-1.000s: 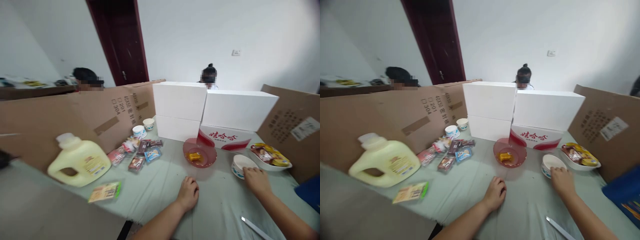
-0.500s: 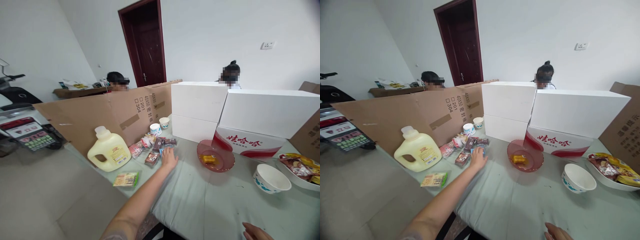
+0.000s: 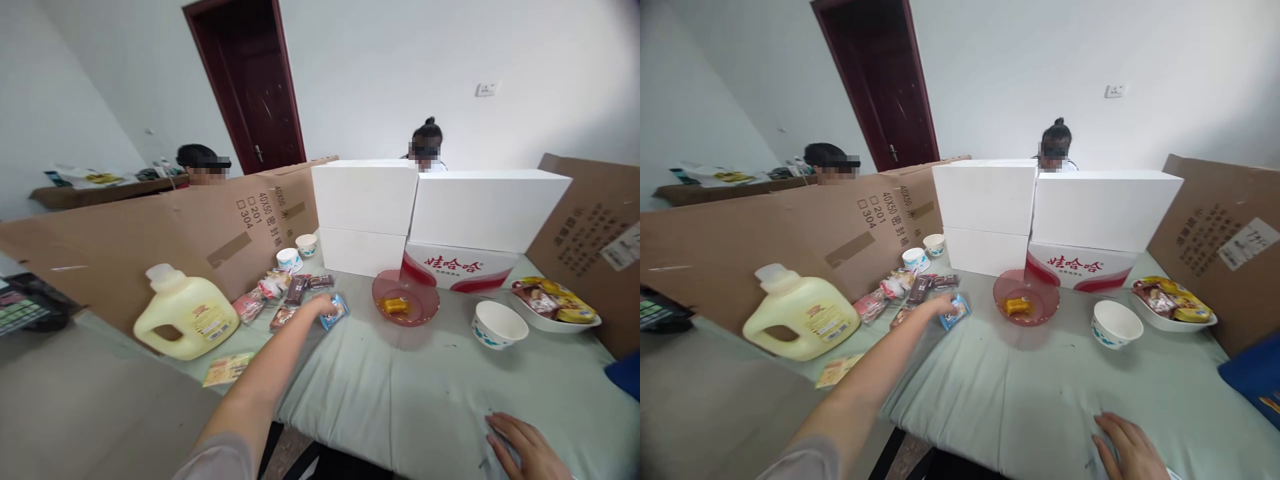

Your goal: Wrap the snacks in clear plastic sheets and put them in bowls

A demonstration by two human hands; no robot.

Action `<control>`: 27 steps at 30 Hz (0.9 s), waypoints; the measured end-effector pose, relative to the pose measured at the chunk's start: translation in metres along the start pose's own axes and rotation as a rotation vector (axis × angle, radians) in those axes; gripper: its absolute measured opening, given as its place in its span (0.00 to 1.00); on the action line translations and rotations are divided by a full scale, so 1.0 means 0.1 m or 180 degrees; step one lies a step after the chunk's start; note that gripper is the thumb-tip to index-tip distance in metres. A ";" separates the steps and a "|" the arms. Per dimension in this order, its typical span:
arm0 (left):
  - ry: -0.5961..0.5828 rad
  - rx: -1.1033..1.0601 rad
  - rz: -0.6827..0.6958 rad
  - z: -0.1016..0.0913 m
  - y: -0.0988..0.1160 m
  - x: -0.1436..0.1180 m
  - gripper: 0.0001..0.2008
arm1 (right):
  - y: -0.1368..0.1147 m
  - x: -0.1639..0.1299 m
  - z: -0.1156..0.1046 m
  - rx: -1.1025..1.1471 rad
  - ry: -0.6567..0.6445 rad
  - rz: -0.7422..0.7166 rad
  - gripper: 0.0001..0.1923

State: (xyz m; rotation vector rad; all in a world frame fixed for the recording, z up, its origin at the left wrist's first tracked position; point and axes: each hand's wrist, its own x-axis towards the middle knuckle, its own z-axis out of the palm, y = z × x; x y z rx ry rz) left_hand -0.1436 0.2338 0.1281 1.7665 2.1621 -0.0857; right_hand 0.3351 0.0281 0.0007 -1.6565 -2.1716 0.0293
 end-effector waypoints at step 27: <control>0.2014 -0.1969 0.2556 1.99 0.81 -1.82 0.23 | -1.49 0.47 -0.22 0.0069 -0.0577 -0.0246 0.18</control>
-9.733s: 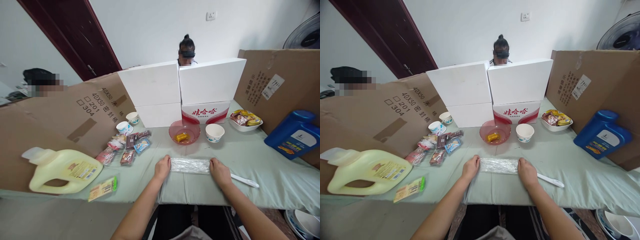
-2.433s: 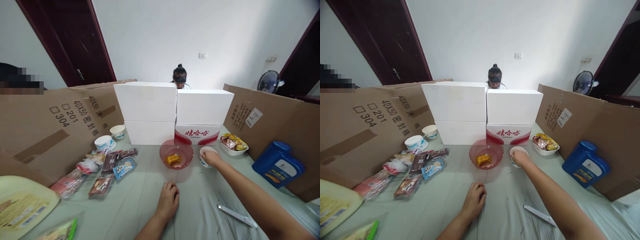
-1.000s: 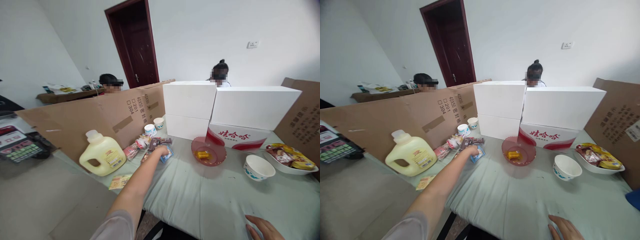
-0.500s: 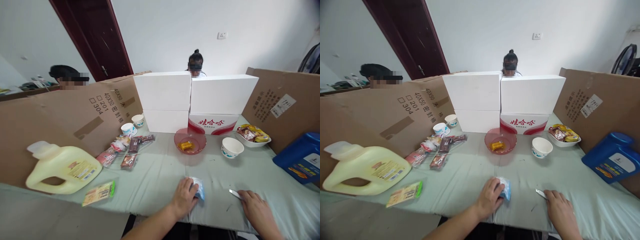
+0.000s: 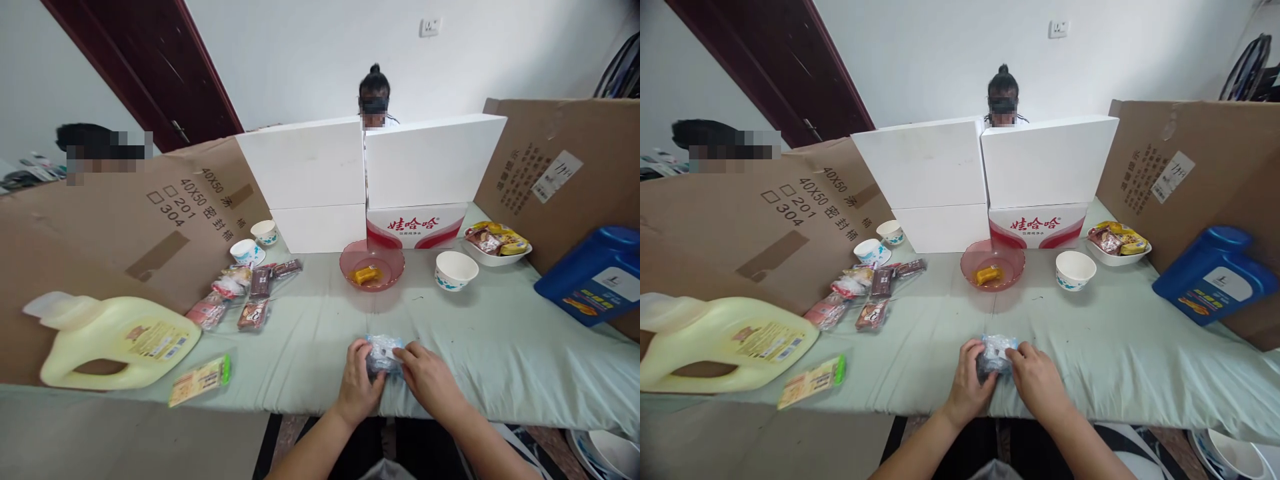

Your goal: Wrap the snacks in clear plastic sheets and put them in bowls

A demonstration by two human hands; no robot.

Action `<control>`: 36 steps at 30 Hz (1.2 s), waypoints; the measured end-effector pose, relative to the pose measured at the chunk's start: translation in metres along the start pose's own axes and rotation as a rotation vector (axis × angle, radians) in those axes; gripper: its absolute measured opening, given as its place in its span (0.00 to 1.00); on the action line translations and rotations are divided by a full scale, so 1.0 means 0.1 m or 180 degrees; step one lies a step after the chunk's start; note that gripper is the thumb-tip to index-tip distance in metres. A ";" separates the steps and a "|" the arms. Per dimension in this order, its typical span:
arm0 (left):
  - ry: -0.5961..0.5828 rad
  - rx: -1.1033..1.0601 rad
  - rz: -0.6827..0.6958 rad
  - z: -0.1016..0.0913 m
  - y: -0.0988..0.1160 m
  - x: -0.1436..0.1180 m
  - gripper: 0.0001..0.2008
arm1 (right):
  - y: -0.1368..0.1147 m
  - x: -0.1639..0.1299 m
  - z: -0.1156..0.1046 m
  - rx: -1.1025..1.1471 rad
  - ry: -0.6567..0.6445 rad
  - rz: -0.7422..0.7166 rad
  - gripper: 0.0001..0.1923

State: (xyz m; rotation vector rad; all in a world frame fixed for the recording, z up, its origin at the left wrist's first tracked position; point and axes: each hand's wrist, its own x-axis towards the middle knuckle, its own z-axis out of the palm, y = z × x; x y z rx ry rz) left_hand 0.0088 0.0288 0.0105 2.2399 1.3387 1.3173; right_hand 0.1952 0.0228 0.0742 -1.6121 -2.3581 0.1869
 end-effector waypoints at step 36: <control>-0.0764 -0.0716 -0.0097 -0.08 -0.05 0.03 0.26 | 0.19 -0.23 0.17 0.1923 0.0631 0.0565 0.27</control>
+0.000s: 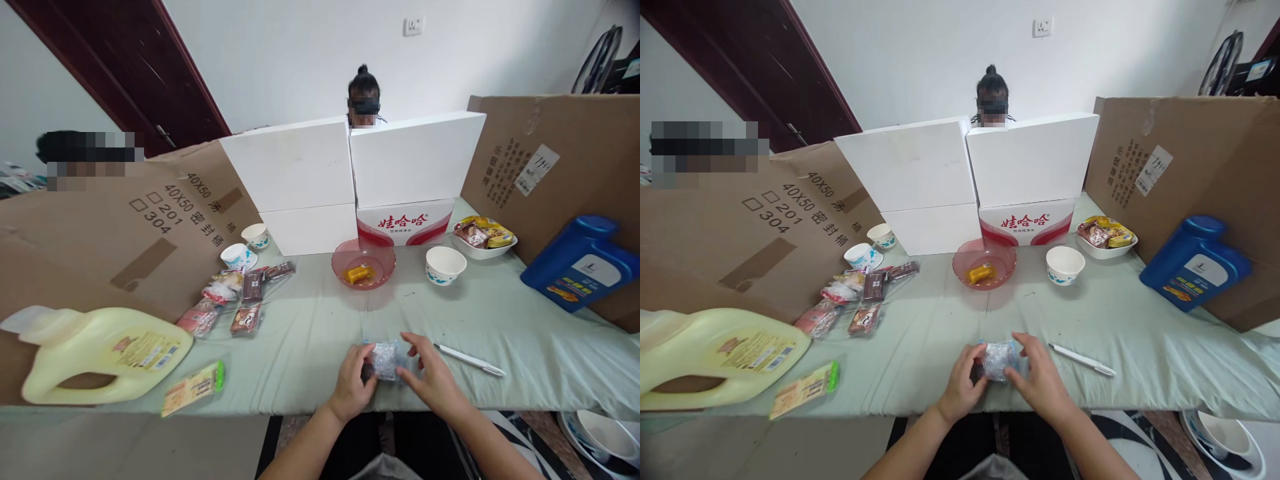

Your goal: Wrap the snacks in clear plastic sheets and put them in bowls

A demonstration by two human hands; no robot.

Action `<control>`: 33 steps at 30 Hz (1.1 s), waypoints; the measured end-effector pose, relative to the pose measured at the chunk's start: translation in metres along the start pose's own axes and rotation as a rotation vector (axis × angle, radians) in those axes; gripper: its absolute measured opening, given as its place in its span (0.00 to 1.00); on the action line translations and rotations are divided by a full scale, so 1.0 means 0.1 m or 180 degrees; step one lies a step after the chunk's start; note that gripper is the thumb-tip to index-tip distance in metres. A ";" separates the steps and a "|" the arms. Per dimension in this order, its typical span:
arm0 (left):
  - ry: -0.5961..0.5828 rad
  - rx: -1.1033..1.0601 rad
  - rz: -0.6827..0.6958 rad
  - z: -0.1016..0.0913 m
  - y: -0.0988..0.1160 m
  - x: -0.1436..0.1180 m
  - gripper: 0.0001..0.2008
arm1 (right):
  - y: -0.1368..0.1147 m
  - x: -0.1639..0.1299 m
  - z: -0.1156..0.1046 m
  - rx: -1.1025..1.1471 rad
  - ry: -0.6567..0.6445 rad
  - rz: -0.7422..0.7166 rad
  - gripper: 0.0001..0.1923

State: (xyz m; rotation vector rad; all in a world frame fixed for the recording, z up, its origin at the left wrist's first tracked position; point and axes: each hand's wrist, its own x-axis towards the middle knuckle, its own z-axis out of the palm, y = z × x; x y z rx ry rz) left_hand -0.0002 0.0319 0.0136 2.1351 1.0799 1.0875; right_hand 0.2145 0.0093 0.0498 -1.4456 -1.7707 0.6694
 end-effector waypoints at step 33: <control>-0.0052 0.1169 0.0177 -0.14 0.21 0.09 0.17 | 0.18 -0.07 -0.13 -0.1370 0.0275 -0.0788 0.14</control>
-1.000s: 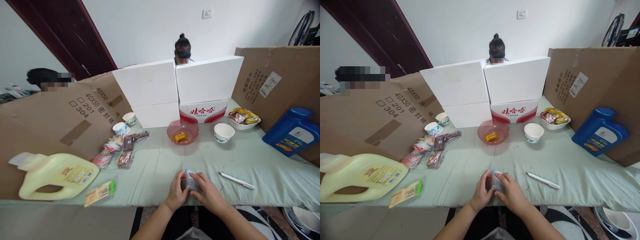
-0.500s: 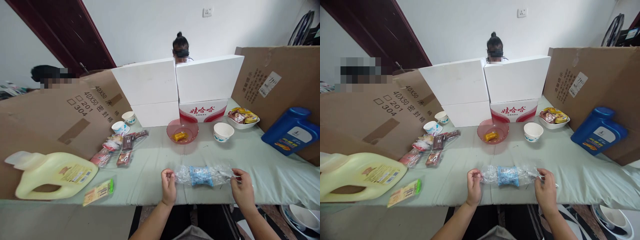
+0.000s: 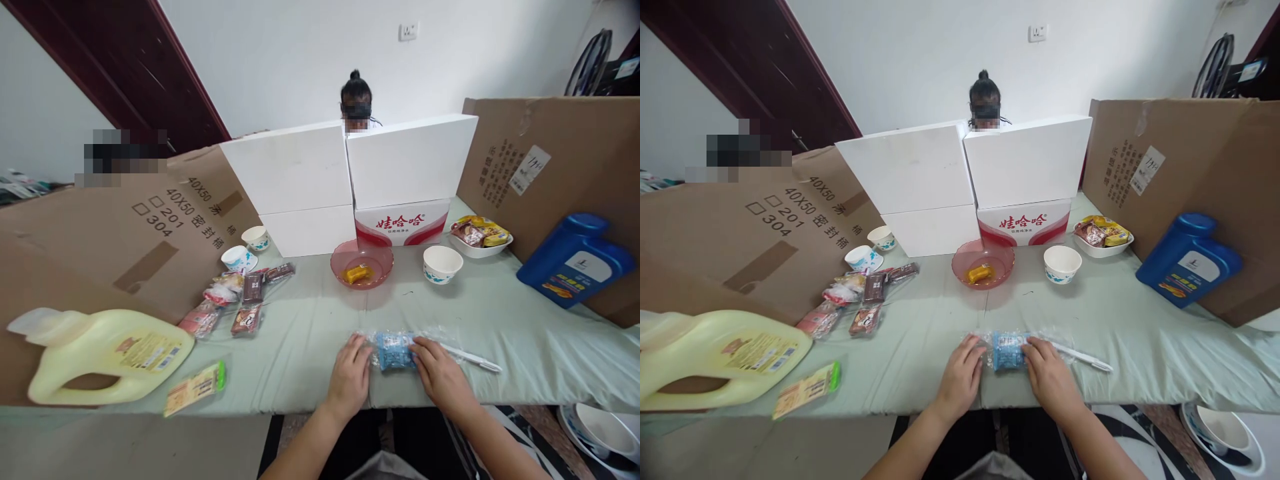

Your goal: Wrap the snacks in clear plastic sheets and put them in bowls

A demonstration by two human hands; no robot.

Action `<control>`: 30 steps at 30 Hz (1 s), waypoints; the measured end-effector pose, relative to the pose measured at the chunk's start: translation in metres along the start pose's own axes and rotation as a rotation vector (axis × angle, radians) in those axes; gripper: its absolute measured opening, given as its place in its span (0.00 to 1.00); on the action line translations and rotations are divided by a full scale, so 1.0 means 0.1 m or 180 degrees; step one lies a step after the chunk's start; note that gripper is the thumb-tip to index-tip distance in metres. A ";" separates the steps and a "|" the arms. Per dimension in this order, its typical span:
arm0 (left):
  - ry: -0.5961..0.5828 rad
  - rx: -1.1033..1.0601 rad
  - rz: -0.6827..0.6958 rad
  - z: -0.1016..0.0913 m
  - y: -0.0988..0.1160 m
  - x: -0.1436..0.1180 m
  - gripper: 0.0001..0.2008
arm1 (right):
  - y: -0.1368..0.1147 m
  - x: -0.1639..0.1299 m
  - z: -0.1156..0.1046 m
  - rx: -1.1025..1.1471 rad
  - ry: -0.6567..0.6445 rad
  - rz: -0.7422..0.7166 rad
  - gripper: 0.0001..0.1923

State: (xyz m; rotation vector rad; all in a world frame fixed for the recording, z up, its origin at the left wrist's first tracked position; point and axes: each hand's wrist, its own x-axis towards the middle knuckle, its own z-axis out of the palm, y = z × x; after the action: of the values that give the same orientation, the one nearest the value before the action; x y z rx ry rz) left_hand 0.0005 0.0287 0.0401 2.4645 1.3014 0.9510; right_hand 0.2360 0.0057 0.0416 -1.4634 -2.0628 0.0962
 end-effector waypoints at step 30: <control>-0.0692 0.0069 0.0098 0.06 -0.10 0.61 0.22 | 0.12 0.43 -0.05 0.0102 -0.0113 -0.0310 0.21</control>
State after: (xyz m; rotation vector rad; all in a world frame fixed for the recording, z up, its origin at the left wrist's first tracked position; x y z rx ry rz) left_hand 0.0227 0.0844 0.0582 2.5272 1.2112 0.6555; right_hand 0.2394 0.0464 0.0594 -1.3489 -2.1474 0.1165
